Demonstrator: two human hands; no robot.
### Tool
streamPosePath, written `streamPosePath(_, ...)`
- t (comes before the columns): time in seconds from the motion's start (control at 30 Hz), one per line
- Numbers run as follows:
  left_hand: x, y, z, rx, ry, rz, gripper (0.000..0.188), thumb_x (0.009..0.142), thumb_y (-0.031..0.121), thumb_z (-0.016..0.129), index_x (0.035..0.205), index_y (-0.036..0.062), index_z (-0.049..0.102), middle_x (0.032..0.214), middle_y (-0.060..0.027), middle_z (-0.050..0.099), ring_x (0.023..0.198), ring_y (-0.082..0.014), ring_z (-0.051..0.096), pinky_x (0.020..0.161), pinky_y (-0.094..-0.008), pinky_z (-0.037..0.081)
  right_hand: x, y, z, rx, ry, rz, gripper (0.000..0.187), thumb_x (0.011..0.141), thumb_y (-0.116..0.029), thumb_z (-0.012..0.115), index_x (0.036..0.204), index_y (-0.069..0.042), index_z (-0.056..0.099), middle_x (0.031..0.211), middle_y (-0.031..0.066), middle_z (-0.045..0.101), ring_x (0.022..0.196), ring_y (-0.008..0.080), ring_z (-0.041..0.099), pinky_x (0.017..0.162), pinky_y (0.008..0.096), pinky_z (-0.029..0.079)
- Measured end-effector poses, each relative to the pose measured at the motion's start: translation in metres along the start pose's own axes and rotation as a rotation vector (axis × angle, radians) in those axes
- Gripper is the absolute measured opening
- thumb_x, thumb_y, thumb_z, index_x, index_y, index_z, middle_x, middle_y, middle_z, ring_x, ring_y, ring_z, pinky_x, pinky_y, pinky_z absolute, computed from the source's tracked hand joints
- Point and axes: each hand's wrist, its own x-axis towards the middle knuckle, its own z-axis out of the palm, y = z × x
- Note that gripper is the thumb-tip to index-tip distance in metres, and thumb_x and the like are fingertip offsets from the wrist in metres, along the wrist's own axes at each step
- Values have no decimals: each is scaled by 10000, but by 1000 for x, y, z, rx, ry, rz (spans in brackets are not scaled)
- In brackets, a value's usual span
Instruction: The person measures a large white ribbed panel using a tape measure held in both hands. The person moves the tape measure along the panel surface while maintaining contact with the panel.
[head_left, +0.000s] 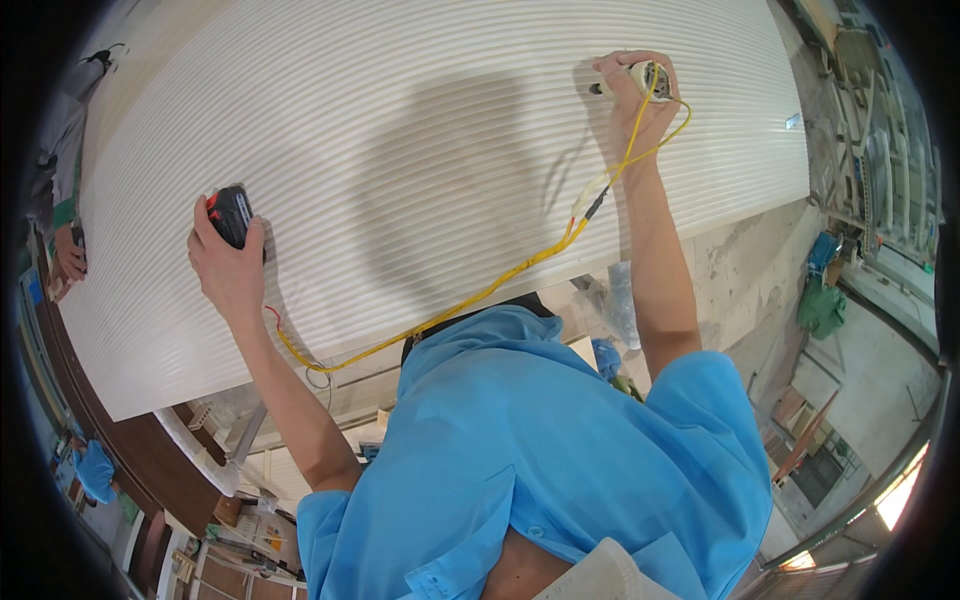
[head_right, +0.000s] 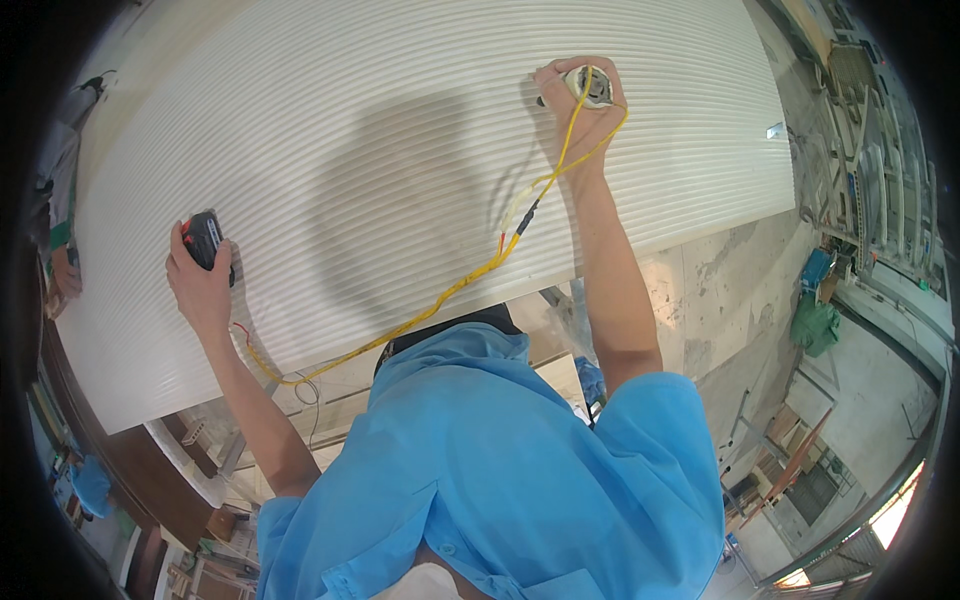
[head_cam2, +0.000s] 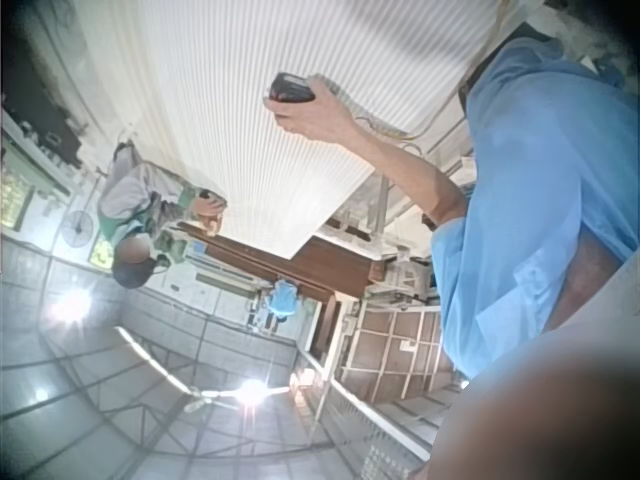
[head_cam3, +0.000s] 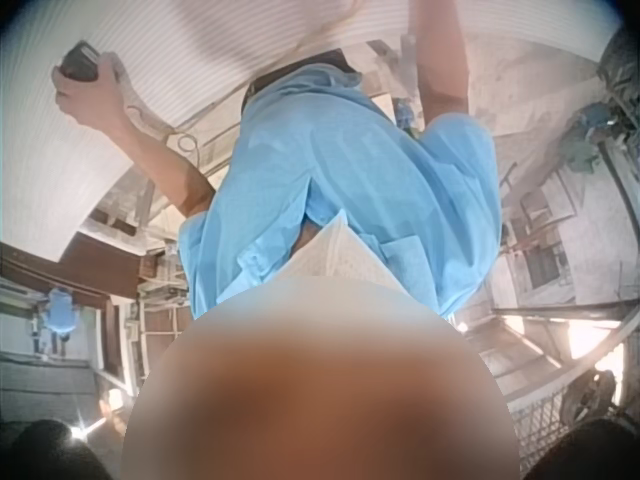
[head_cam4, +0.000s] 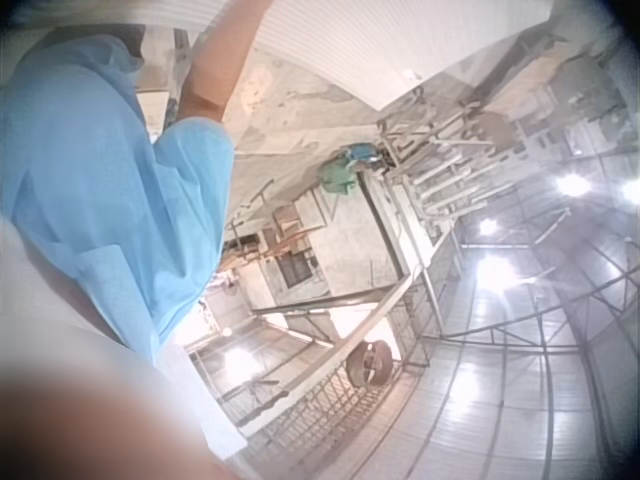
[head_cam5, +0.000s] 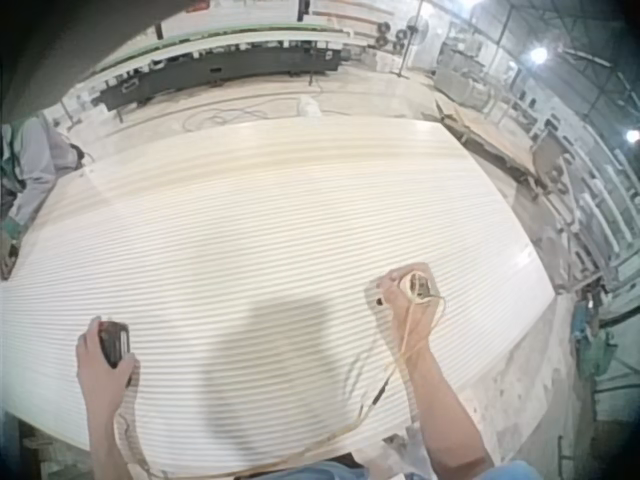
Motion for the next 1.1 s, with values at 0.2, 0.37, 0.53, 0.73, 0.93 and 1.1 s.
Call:
streamPosePath(0.2,3,-1,1,-9,-16,-16,852,878,424,758,1606,210,371,1490,-215,492,1378,-412,496,1092,-551,479,7,-7,-3,53,10,-76,160,867,33,716,987,-1,614,931,150,710,893,256,727,916,393,574)
streamPosePath(0.37,6,-2,3,9,0,-4,851,881,431,755,1607,209,371,1499,-214,488,1382,-407,496,1093,-547,479,8,2,2,21,-5,-12,158,872,47,707,989,7,609,930,150,711,900,255,727,906,389,576)
streamPosePath(0.53,10,-2,4,9,9,7,853,881,426,756,1607,200,371,1491,-217,495,1372,-410,504,1088,-548,482,7,8,0,-39,-43,-39,173,878,32,721,1013,5,616,936,138,710,906,251,729,879,385,579)
streamPosePath(0.73,13,-1,4,0,8,16,852,883,429,754,1607,198,370,1478,-216,499,1358,-414,510,1084,-552,484,4,6,5,-44,-47,0,187,874,8,740,1013,-5,616,933,145,714,907,248,730,862,369,578)
streamPosePath(0.93,15,-1,4,17,3,-13,842,885,429,750,1606,211,373,1489,-212,492,1376,-411,496,1084,-558,483,11,-1,2,38,-36,-65,178,872,8,742,991,-14,611,926,154,719,896,250,729,882,375,583)
streamPosePath(1.1,19,0,5,-4,-7,-10,845,882,435,748,1606,212,374,1498,-206,486,1384,-407,490,1085,-554,482,15,1,7,-7,-27,-48,169,877,6,737,983,-5,606,926,158,722,897,248,729,895,380,585)
